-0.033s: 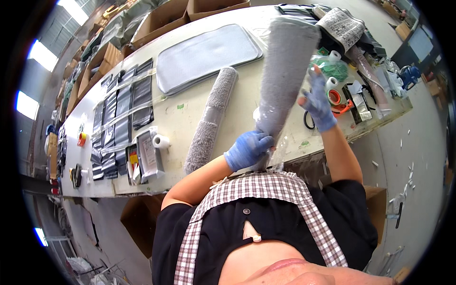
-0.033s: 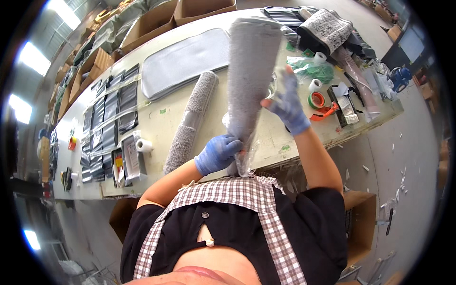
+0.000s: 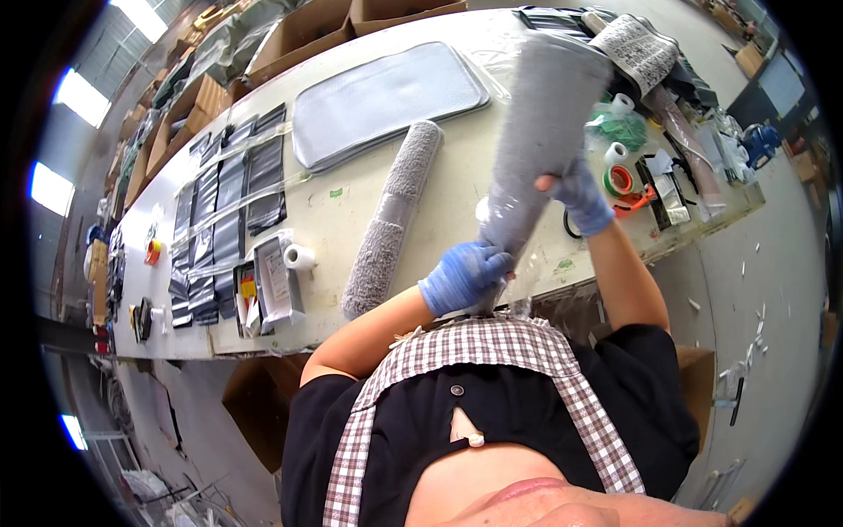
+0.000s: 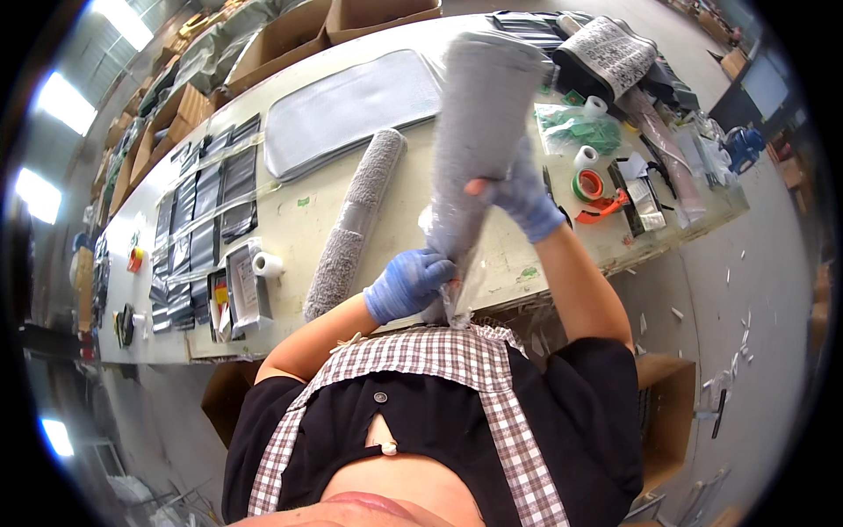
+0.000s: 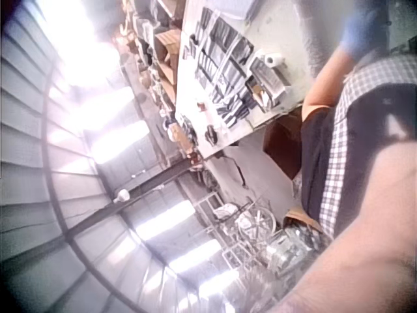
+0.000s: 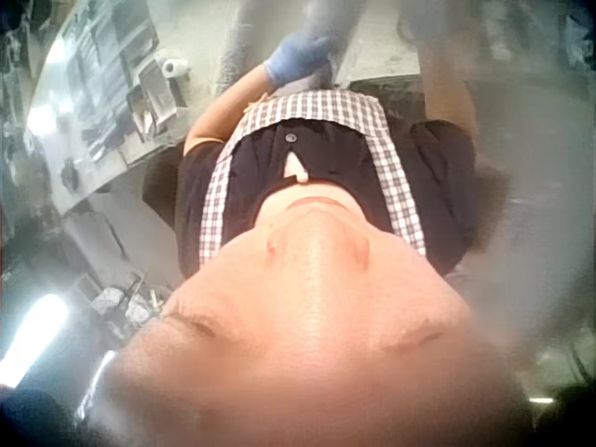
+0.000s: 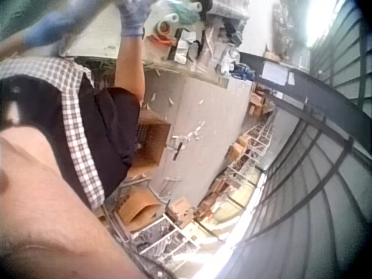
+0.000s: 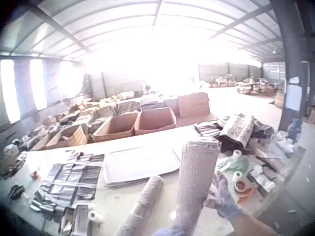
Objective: The person takes rolled grey mats out of a large cardboard box, places them on a table, rolls another mat by hand, and then wraps it in plastic film.
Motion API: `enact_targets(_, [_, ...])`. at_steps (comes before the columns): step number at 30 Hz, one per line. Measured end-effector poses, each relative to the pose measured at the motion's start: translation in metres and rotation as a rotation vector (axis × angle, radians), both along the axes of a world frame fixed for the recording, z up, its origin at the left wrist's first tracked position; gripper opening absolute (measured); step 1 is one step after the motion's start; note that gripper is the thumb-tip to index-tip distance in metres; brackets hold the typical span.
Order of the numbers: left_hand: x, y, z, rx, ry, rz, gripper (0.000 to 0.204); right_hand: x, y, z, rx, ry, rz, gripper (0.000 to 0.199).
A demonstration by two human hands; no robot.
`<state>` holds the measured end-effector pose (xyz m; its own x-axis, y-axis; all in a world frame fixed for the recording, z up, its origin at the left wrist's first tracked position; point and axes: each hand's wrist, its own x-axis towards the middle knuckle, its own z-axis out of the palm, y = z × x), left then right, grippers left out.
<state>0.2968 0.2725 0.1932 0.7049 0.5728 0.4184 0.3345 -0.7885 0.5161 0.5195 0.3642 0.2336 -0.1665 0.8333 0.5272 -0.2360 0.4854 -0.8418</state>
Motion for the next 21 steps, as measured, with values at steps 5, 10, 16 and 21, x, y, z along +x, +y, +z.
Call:
enact_targets(5, [-0.034,-0.033,-0.002,-0.073,0.052,0.151,0.021,-0.025,0.024,-0.016,-0.269,0.237,-0.059,0.085])
enact_targets(10, [-0.146,-0.142,-0.006,-0.236,0.146,0.546,0.015,0.008,0.079,0.004,-0.525,0.551,-0.363,0.063])
enact_targets(16, [-0.443,-0.429,-0.032,-0.668,-0.049,1.963,0.022,0.053,0.082,0.043,-0.339,0.656,-0.294,0.068])
enact_targets(21, [-0.665,-0.637,-0.019,-0.946,0.031,2.708,0.05,0.048,0.058,0.023,-0.286,0.323,-0.181,0.068])
